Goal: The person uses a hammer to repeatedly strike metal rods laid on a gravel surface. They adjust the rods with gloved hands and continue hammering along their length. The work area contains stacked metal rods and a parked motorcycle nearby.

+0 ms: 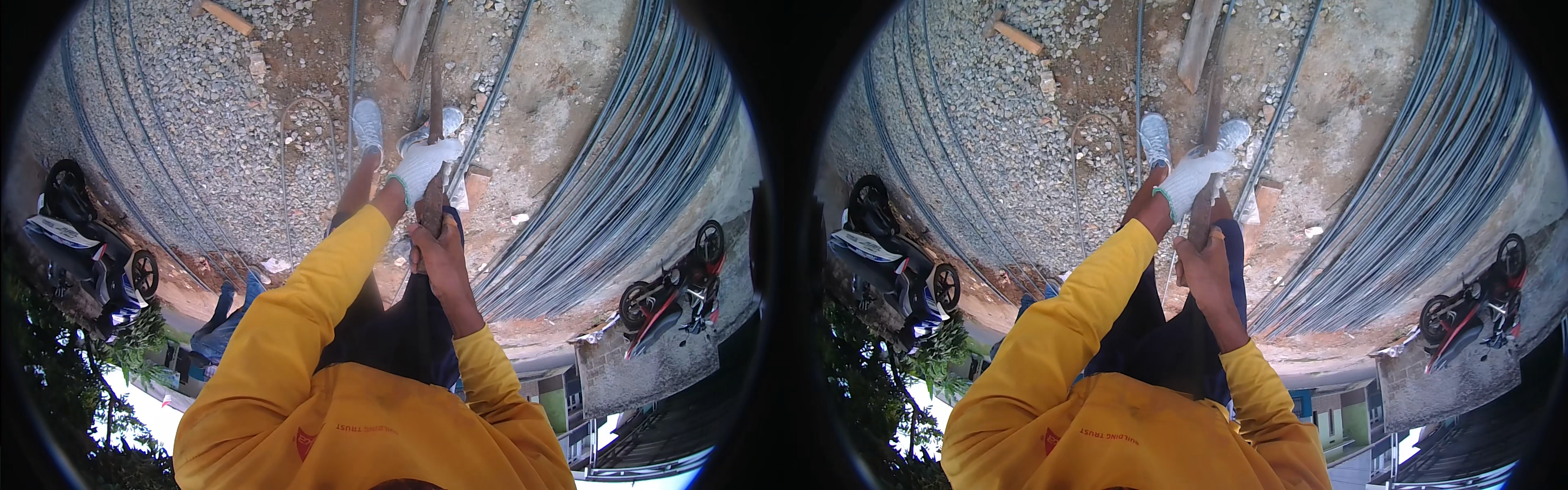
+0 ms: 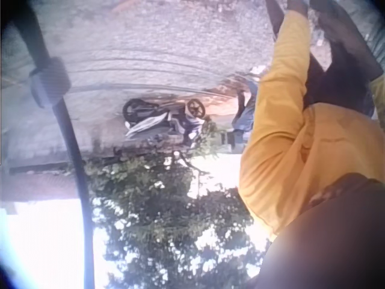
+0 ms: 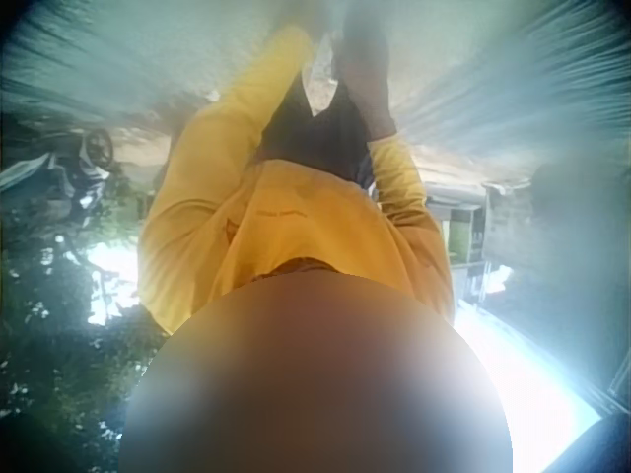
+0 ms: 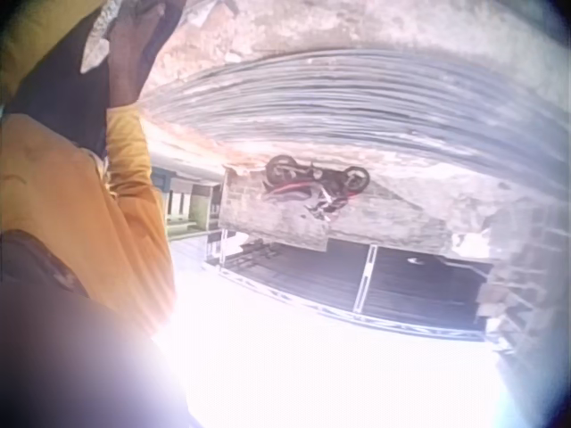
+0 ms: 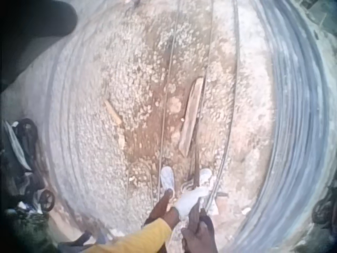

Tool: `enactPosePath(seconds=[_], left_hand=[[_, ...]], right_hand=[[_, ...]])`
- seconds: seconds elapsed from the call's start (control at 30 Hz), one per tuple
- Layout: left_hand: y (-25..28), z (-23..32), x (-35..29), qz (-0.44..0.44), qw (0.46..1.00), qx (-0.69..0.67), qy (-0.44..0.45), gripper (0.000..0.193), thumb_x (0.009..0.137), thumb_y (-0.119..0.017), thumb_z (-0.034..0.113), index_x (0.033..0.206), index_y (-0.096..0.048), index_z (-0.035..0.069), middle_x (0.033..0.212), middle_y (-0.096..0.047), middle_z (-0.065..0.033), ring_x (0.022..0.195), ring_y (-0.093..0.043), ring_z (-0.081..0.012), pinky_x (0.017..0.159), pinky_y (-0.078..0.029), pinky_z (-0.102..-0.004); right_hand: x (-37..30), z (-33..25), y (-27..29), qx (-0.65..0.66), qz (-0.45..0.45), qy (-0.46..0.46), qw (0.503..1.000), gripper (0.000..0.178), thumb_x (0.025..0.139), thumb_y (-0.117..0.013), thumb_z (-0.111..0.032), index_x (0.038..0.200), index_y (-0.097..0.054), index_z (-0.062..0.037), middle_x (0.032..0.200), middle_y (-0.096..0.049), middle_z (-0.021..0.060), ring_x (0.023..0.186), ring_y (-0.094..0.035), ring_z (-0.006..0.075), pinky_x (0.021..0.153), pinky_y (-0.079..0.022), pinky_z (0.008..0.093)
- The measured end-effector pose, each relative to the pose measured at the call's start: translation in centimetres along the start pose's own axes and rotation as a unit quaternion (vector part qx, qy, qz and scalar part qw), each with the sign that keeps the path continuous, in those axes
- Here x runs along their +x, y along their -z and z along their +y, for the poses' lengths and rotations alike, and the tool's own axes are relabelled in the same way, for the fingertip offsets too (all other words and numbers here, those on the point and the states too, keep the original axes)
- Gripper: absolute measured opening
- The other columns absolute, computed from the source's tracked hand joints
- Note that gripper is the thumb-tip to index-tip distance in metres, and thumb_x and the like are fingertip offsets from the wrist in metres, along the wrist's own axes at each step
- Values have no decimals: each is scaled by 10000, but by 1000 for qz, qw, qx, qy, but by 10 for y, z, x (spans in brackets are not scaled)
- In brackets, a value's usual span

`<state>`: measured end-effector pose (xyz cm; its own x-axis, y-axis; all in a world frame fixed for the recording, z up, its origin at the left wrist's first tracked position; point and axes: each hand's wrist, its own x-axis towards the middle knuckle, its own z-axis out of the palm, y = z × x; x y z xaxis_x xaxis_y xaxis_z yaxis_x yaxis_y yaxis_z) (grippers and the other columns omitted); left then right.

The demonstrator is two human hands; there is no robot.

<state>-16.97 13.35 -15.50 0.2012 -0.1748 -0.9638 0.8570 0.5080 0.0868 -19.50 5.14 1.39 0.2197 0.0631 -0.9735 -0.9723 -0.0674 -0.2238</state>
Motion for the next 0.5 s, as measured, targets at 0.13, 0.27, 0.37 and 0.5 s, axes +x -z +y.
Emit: enactPosePath(seconds=[0.13, 0.27, 0.37, 0.5], left_hand=[[27, 26, -7, -21, 1000, -1, 21, 418, 897, -833, 406, 1037, -750, 21, 800, -659, 1, 684, -585, -117, 624, -467, -308], [70, 31, -4, -54, 995, 82, 0, 400, 890, -846, 422, 948, -756, 37, 732, -664, -18, 602, -601, -135, 565, -469, -315], [94, 8, -3, -37, 986, 163, 22, 390, 892, -863, 411, 929, -738, 44, 647, -625, -15, 493, -567, -125, 464, -437, -310], [73, -39, 6, -12, 981, 193, 12, 550, 874, -811, 416, 1216, -725, -7, 929, -733, -99, 854, -710, -214, 757, -539, -355]], right_hand=[[2, -9, -35, 35, 17, -5, 999, 290, 1009, -698, -160, 1082, -474, 9, 743, -586, 48, 522, -574, 115, 450, -458, 297], [16, 22, -77, -32, 21, -1, 999, 293, 1028, -657, -148, 1098, -438, 33, 749, -609, 80, 534, -616, 159, 460, -489, 329], [29, 66, -94, -141, 64, 26, 988, 334, 1013, -661, -126, 1108, -396, 53, 761, -648, 119, 550, -646, 207, 481, -529, 370], [50, 94, -43, -71, 49, -122, 989, 362, 971, -682, -94, 1134, -380, 21, 772, -599, 103, 531, -638, 197, 444, -524, 346]])
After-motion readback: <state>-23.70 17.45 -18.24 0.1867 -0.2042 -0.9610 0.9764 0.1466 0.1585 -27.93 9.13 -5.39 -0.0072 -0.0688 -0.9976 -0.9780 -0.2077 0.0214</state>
